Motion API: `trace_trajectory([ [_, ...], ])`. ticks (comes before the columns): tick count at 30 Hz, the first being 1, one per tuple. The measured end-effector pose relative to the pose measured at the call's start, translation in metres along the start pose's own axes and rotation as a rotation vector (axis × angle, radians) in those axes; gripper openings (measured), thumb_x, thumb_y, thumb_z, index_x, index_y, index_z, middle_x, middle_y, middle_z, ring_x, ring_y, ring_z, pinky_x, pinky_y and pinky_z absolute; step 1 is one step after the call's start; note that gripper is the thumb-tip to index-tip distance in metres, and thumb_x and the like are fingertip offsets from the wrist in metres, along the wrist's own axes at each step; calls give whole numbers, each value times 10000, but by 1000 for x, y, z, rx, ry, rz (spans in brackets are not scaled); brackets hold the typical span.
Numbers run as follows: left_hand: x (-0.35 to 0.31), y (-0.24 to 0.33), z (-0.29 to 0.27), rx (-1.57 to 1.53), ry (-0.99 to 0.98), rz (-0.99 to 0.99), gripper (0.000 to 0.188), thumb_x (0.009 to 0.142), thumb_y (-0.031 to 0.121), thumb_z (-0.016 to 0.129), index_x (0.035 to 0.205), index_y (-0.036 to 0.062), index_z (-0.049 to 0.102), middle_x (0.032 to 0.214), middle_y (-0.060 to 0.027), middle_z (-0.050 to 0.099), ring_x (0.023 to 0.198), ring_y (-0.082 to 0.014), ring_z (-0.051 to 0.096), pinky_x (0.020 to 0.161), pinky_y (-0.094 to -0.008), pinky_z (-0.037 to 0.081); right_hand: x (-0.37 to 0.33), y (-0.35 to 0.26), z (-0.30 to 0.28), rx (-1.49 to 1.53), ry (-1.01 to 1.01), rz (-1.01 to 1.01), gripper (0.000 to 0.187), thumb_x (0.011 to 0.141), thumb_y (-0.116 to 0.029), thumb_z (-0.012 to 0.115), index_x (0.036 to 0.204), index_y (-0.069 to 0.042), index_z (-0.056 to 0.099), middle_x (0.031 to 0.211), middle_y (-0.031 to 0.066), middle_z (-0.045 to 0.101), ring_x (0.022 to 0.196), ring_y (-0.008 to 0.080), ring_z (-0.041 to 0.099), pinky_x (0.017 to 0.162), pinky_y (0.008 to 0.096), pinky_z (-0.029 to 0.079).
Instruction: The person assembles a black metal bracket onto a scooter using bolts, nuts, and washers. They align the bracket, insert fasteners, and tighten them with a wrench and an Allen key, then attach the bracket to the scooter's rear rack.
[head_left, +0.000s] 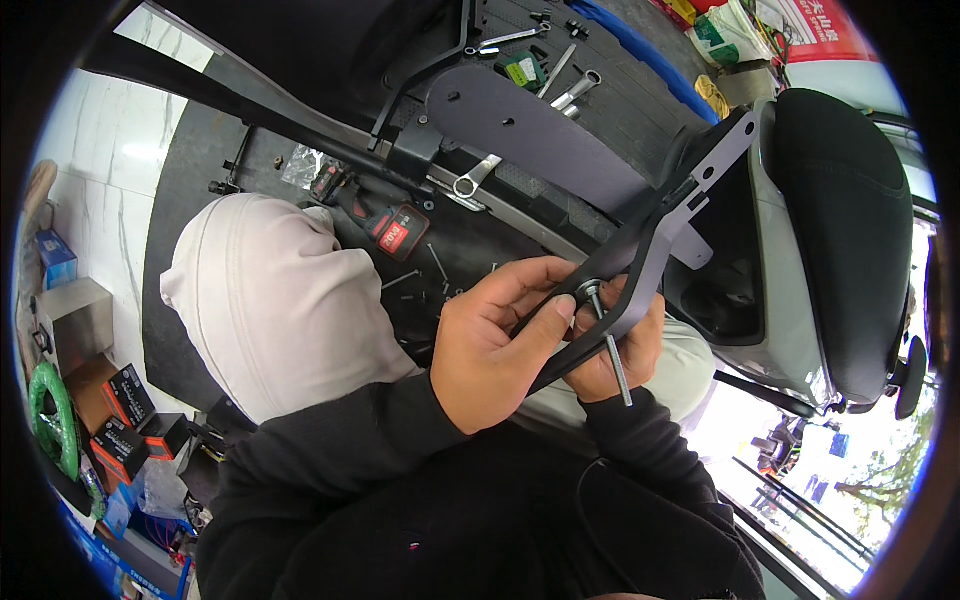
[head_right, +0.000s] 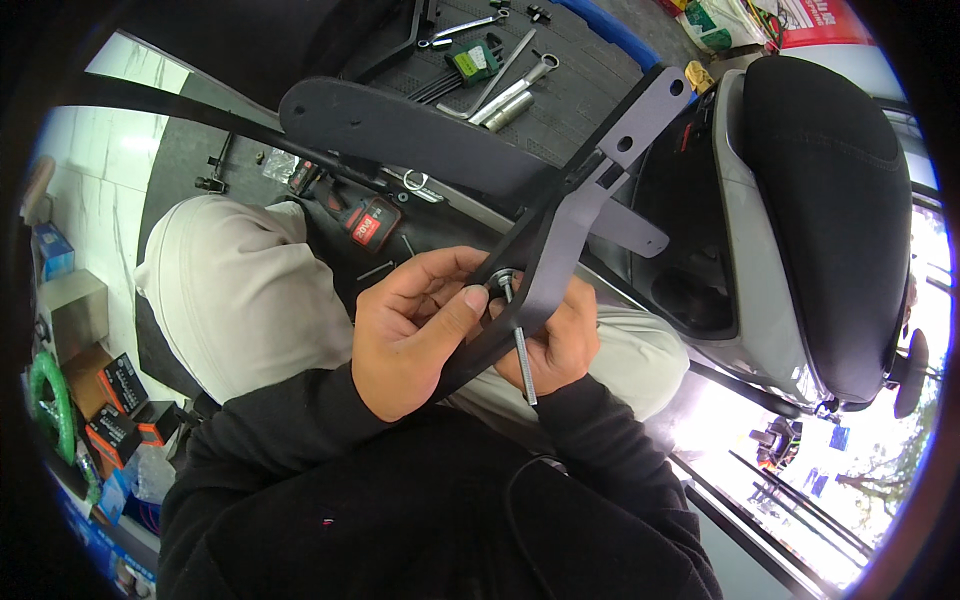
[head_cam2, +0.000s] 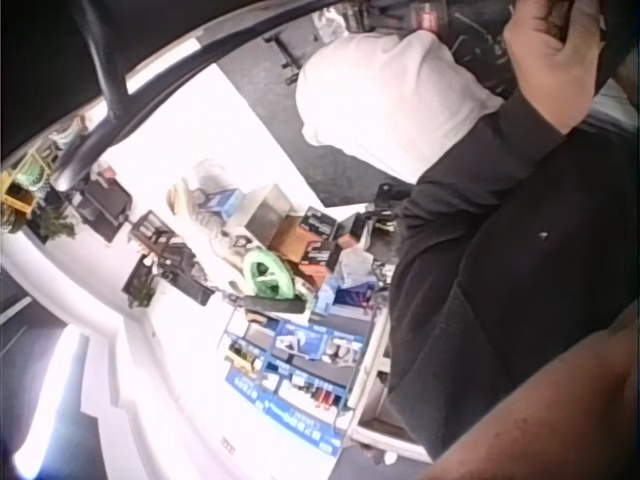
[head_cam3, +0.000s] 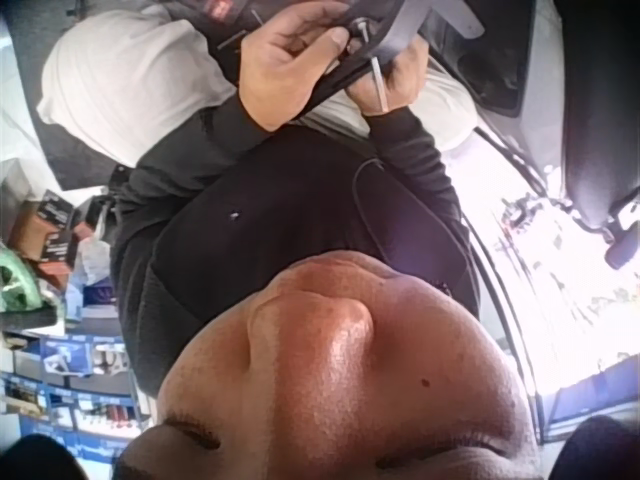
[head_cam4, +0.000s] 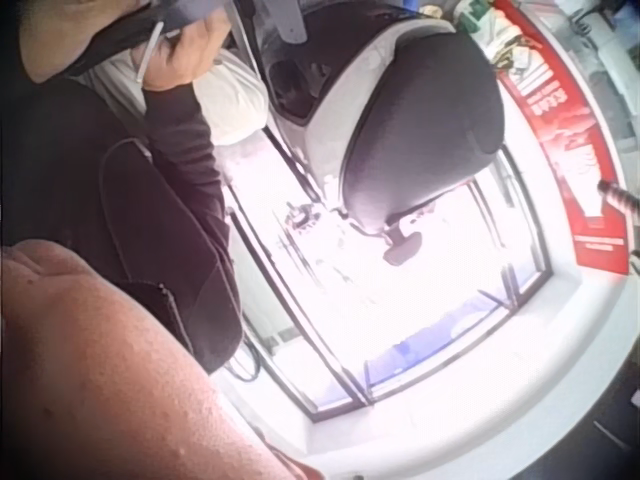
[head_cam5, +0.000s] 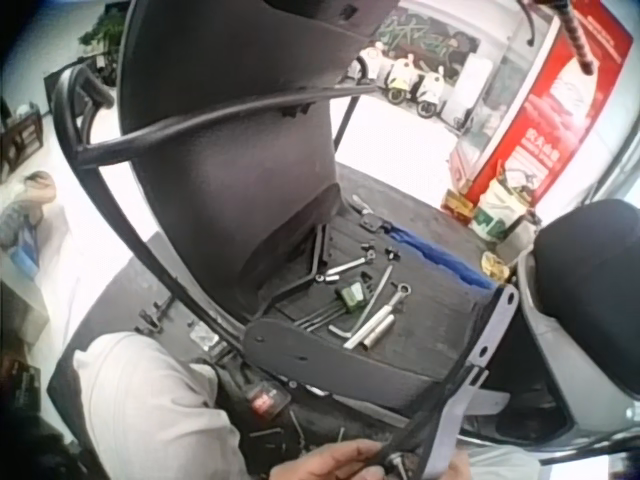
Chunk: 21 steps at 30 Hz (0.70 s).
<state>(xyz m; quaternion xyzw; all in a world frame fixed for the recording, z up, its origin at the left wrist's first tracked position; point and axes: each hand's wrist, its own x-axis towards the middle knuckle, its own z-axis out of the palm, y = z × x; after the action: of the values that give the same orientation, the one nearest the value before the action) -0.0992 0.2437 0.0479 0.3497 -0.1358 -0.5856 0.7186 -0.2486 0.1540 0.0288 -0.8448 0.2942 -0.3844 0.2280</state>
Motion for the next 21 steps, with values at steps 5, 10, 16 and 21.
trace_trajectory([
  [5, 0, 0, 0, -15, 1, -31, 295, 1053, 6, 600, 1333, -88, 587, 1155, -111, 737, 1008, -105, 701, 916, -260, 567, -16, 10, 7, 72, 37, 74, 424, 771, 12, 858, 1143, -27, 657, 1068, 153, 707, 910, 288, 710, 770, 357, 570],
  [10, -1, 1, -1, 1, -1, -26, 292, 1055, 13, 603, 1328, -87, 590, 1144, -111, 741, 1002, -106, 702, 908, -261, 568, -18, 11, 7, 94, 29, 92, 410, 782, 11, 847, 1150, -21, 669, 1038, 149, 706, 876, 292, 713, 747, 356, 571],
  [16, 3, -1, -2, 27, 20, -1, 289, 1052, 23, 621, 1320, -82, 596, 1109, -112, 746, 1000, -110, 702, 884, -259, 573, -4, 1, 9, 26, 36, 16, 385, 781, -17, 874, 1129, -16, 709, 1022, 143, 737, 879, 295, 717, 738, 357, 571],
  [21, 5, 0, -1, 3, 67, -43, 284, 1043, 28, 646, 1303, -79, 605, 1064, -105, 752, 962, -111, 709, 837, -252, 579, 7, -4, 10, -57, 13, -9, 334, 817, -10, 849, 1124, -9, 720, 987, 141, 750, 850, 297, 720, 732, 353, 571],
])
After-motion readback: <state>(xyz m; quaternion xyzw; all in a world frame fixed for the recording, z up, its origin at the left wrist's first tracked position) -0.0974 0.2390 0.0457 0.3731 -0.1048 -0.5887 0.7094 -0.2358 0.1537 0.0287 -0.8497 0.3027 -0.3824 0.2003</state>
